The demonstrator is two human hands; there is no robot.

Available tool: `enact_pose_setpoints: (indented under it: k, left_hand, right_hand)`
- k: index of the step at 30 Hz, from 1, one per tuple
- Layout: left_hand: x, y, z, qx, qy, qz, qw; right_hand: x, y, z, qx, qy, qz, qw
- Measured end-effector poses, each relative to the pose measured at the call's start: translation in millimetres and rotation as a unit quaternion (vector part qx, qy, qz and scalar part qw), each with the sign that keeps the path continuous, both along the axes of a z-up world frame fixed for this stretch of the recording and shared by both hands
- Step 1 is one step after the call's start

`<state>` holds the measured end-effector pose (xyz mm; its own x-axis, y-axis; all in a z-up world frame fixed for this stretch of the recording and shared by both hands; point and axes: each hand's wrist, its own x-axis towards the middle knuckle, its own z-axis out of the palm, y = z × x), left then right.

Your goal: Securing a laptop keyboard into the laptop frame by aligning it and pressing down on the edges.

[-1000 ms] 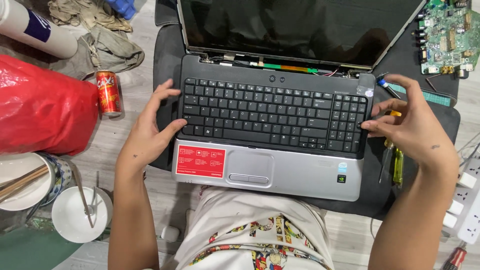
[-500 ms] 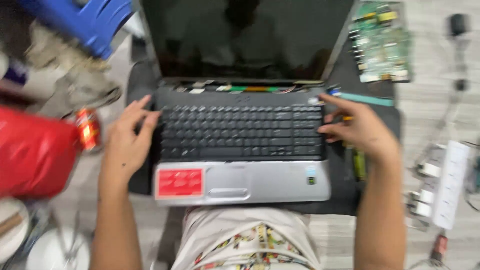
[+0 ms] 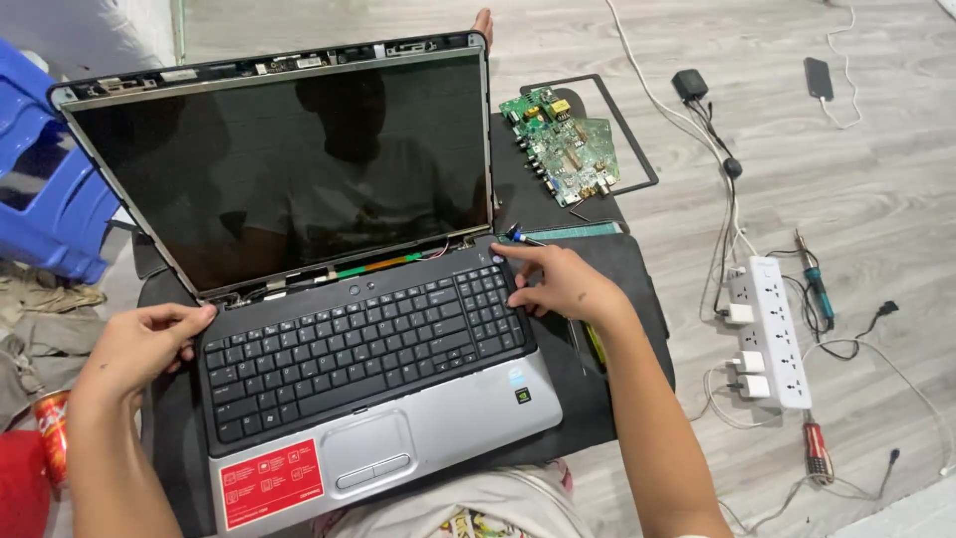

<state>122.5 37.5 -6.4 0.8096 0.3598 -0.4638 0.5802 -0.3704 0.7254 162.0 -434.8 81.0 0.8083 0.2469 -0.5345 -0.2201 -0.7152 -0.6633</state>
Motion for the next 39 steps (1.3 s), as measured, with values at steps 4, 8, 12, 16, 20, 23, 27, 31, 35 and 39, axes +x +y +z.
enact_pose_setpoints:
  k: [4, 8, 12, 16, 20, 23, 27, 31, 35, 39]
  left_hand:
    - [7, 5, -2, 0.02, 0.009, -0.026, 0.999]
    - [6, 13, -27, 0.04, -0.036, -0.024, 0.998]
    - [-17, -18, -8, 0.212, -0.2, -0.025, 0.956]
    - [-34, -41, 5, 0.28, -0.285, -0.066, 0.914]
    - [-36, -52, 16, 0.337, -0.249, -0.111, 0.901]
    - [-40, -71, 34, 0.352, -0.19, -0.128, 0.907]
    - [-52, -90, 40, 0.404, -0.223, -0.187, 0.868]
    - [-54, -103, 42, 0.362, -0.205, -0.216, 0.883]
    - [-57, -110, 54, 0.313, -0.144, -0.215, 0.914]
    - [-60, -112, 49, 0.312, -0.109, -0.219, 0.918]
  right_hand:
    - [0, 0, 2, -0.008, -0.012, 0.012, 1.0]
    - [2, -3, -6, -0.004, -0.012, 0.017, 1.0]
    - [4, 3, 5, -0.05, -0.016, 0.026, 0.998]
    - [16, -10, -15, -0.084, -0.06, 0.087, 0.991]
    - [25, -7, -21, -0.037, -0.153, 0.103, 0.982]
    - [21, 2, -11, -0.053, -0.202, 0.126, 0.97]
    - [8, 13, -18, -0.155, -0.256, 0.186, 0.936]
    - [-8, 29, -48, -0.149, -0.321, 0.171, 0.92]
    - [-17, 41, -55, -0.125, -0.37, 0.125, 0.912]
    - [-19, 45, -55, -0.121, -0.385, 0.1, 0.91]
